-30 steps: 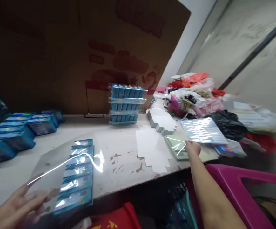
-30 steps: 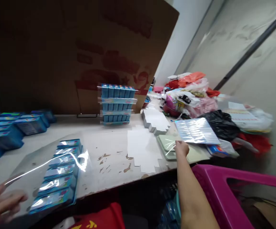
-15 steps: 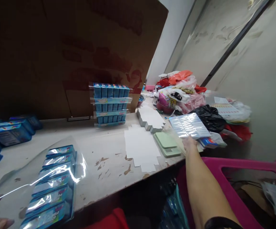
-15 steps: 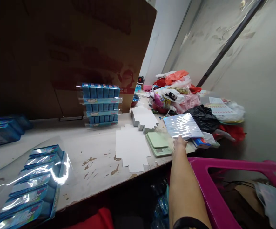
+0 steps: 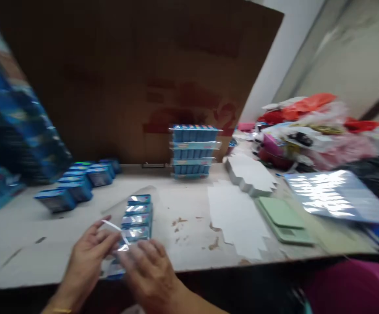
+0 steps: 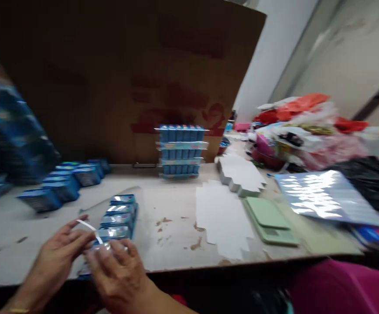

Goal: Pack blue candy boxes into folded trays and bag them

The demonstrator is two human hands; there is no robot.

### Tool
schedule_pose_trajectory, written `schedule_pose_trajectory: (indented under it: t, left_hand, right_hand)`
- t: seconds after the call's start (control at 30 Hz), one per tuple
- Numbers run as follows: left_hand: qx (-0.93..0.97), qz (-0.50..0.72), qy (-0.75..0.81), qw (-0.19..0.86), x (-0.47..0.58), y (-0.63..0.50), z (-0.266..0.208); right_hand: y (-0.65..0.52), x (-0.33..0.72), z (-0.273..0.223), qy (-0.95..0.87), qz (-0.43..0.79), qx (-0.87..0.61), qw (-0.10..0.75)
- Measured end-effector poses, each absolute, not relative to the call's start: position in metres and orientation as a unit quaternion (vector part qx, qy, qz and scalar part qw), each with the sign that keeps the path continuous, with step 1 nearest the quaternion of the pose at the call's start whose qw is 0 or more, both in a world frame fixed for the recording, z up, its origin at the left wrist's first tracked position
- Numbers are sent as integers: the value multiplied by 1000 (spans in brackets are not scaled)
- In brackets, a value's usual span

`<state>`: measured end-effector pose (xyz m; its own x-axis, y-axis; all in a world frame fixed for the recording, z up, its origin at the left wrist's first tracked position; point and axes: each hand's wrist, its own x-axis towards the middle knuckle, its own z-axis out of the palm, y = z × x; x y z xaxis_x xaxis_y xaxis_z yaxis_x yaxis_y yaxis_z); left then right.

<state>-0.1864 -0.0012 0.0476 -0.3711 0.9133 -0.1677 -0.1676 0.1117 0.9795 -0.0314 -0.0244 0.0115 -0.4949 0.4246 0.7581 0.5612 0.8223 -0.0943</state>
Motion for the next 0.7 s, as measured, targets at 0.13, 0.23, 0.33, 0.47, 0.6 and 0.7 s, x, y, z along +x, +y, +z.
schedule_pose_trajectory:
  t: [0.13,0.23,0.33,0.47,0.6,0.7]
  left_hand:
    - [333,606,550,469,-188,-2,43]
    - [339,610,545,465,-191,-2,44]
    - [334,618,538,466,-195,-3,49]
    - [321,637,532,457,-203,-12,58]
    - [483,586,547,353,-212,-28,61]
    - [598,498,573,259,-219,-35,63]
  right_hand:
    - [-13,-38,10,-842,-111,-260,459]
    - [6,-39,12,-841,-175,-218,463]
    - [17,-45,19,-838,-199,-204,465]
    - [26,-57,35,-867,-149,-197,433]
    - [32,-70,44,-881,-113,-208,410]
    - [35,-76,45,-889,-27,-201,411]
